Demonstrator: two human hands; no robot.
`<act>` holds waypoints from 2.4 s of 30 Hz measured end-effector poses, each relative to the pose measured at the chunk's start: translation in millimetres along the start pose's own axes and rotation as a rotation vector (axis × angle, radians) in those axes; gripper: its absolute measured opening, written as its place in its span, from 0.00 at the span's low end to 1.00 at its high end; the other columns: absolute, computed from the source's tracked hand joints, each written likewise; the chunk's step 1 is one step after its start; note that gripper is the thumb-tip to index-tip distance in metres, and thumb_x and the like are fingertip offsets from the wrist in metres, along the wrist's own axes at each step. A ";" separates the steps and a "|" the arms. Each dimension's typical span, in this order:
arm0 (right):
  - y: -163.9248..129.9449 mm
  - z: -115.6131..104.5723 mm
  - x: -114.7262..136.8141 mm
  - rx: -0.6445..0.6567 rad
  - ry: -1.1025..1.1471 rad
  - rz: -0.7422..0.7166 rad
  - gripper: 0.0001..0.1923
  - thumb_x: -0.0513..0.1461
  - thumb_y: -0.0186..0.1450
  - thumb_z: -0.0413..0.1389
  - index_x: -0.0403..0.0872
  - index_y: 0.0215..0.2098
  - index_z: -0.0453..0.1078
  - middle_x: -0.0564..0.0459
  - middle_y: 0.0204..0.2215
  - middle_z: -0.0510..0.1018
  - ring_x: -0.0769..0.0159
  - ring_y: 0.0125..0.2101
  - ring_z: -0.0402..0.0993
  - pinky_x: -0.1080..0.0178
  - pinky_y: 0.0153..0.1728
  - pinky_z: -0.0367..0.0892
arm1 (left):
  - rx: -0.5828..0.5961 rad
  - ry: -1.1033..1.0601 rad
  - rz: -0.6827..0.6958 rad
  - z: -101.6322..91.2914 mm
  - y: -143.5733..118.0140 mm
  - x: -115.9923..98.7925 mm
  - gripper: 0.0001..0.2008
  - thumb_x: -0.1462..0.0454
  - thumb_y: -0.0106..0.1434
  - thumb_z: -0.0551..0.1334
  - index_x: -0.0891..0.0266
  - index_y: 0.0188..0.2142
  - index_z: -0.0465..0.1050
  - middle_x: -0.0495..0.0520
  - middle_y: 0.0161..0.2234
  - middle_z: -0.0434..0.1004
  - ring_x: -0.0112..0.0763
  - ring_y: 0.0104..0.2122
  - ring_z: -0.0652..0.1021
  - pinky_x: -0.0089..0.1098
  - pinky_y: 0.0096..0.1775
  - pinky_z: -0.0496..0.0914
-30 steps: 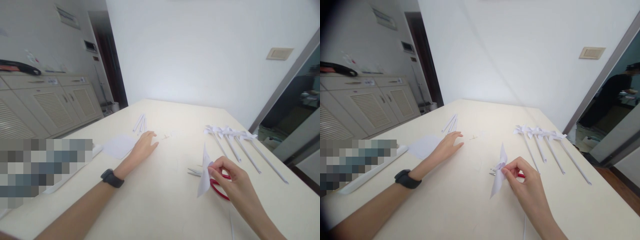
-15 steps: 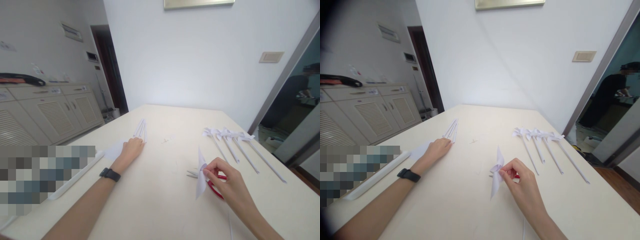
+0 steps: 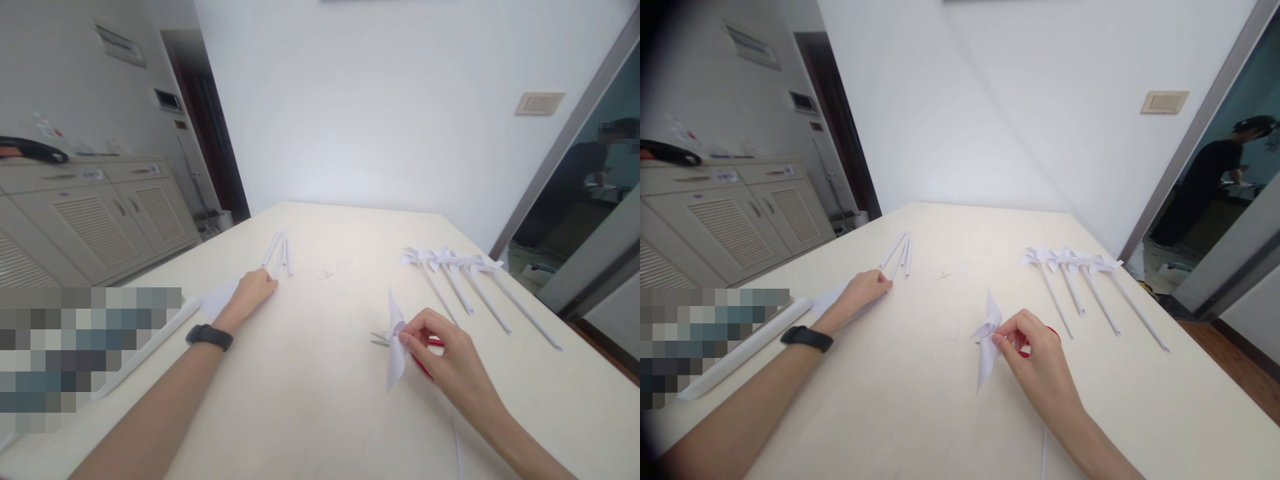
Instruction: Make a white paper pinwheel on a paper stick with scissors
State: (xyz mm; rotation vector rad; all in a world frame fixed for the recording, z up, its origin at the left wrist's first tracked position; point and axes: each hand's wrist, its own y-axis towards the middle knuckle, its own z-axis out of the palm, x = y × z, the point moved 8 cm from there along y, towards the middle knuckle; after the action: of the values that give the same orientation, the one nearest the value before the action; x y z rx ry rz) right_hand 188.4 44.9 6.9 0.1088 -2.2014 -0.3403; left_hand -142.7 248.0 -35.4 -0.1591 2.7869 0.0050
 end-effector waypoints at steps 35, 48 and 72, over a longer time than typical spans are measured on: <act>-7.5 -2.6 9.8 0.099 0.432 0.149 0.07 0.40 0.62 0.55 0.47 0.26 0.65 0.58 0.24 0.64 0.71 0.25 0.61 0.68 0.24 0.56 | 0.712 -1.105 0.595 11.5 -168.6 -164.2 0.08 0.64 0.54 0.67 0.63 0.25 0.68 0.52 0.27 0.76 0.30 0.28 0.76 0.30 0.31 0.69; -8.8 1.3 10.3 0.042 0.533 0.138 0.10 0.40 0.61 0.56 0.47 0.24 0.61 0.58 0.24 0.63 0.71 0.25 0.60 0.67 0.24 0.55 | 0.341 -1.173 0.633 5.4 -176.7 -156.3 0.07 0.66 0.58 0.64 0.60 0.29 0.65 0.47 0.27 0.73 0.26 0.30 0.73 0.27 0.31 0.65; -14.6 0.8 12.6 -0.054 0.351 0.084 0.09 0.38 0.63 0.55 0.48 0.25 0.63 0.59 0.24 0.65 0.72 0.26 0.60 0.67 0.27 0.57 | 0.008 -0.883 0.686 3.2 -191.4 -152.8 0.06 0.66 0.58 0.63 0.57 0.29 0.65 0.48 0.29 0.71 0.29 0.31 0.73 0.30 0.33 0.67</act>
State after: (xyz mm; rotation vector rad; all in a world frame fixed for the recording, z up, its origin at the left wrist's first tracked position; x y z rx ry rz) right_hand 179.5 28.6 12.0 0.0423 -1.8429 -0.3085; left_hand 22.3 74.6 17.0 0.6453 1.8358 0.1836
